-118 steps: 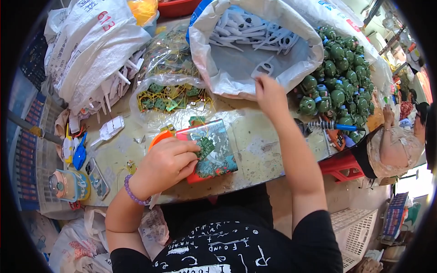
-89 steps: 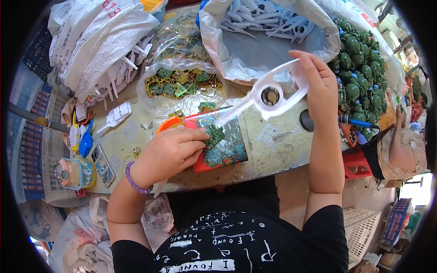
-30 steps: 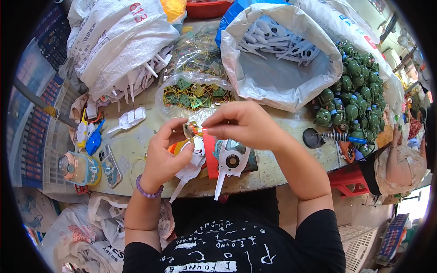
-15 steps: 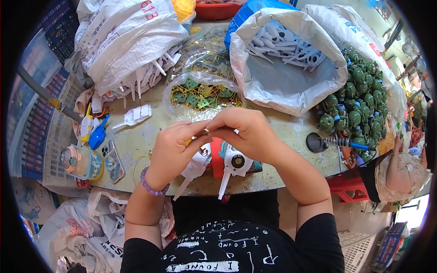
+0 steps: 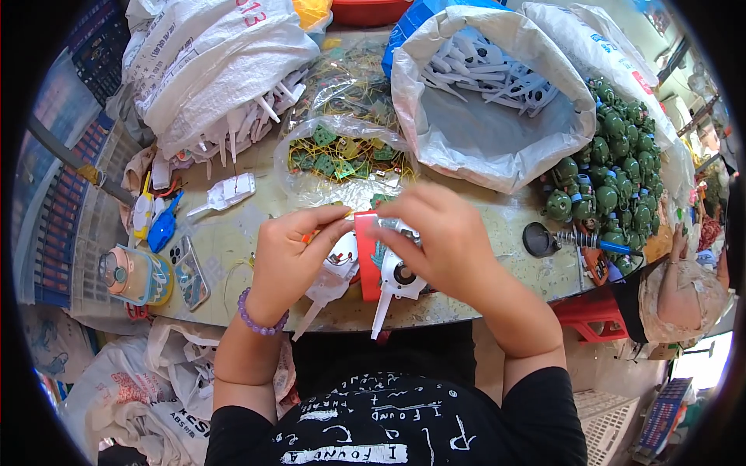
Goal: Soldering wires and components onto small circuit boards for toy assembly.
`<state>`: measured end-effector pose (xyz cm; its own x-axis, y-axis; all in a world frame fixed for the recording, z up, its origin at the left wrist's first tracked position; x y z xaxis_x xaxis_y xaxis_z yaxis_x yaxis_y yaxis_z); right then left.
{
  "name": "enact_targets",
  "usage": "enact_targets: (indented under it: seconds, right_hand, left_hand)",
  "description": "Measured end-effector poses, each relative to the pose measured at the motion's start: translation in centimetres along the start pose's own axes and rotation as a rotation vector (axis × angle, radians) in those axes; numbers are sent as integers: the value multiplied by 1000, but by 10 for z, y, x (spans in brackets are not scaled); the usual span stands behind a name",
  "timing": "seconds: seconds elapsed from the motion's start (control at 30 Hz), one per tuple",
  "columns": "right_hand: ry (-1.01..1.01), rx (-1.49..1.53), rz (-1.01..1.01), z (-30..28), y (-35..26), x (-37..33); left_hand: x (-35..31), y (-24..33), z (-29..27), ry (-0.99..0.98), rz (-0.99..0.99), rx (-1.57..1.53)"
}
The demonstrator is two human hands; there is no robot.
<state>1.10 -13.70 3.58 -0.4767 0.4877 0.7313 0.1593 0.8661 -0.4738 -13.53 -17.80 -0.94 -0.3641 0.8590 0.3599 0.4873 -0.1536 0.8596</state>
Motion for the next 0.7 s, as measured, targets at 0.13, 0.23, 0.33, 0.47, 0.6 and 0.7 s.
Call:
enact_targets:
  seconds: [0.13,0.23,0.33,0.47,0.6,0.7]
  right_hand:
    - [-257,-291,-3,22,-2,-39]
    - [-310,-287,7,26,1,-46]
    - [-343,-216,-34,27,2,-49]
    - [-195,-22,-21,13,7,-43]
    - [-41,201,232,7,23,-26]
    - [-57,417,366,19,26,-25]
  left_hand:
    - [-5,-24,-4,67,-173,-121]
    - [-7,-23,-3,64,-170,-126]
    - [-13,-14,-3,55,-179,-127]
    - [-20,-9,5,-4,-196,-198]
    - [-23,2,10,-63,-154,-198]
    - [-25,2,12,-64,-165,-248]
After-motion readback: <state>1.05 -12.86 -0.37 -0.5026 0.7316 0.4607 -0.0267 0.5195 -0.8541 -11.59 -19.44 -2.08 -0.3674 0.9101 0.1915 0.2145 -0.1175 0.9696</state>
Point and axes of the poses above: each hand's wrist, its own x-axis towards the middle knuckle, its own z-axis out of the palm, y = z × x, the point moved 9 cm from there along x, towards the middle knuckle, and after that the axes turned 12 degrees about y, right-handed, at the moved point
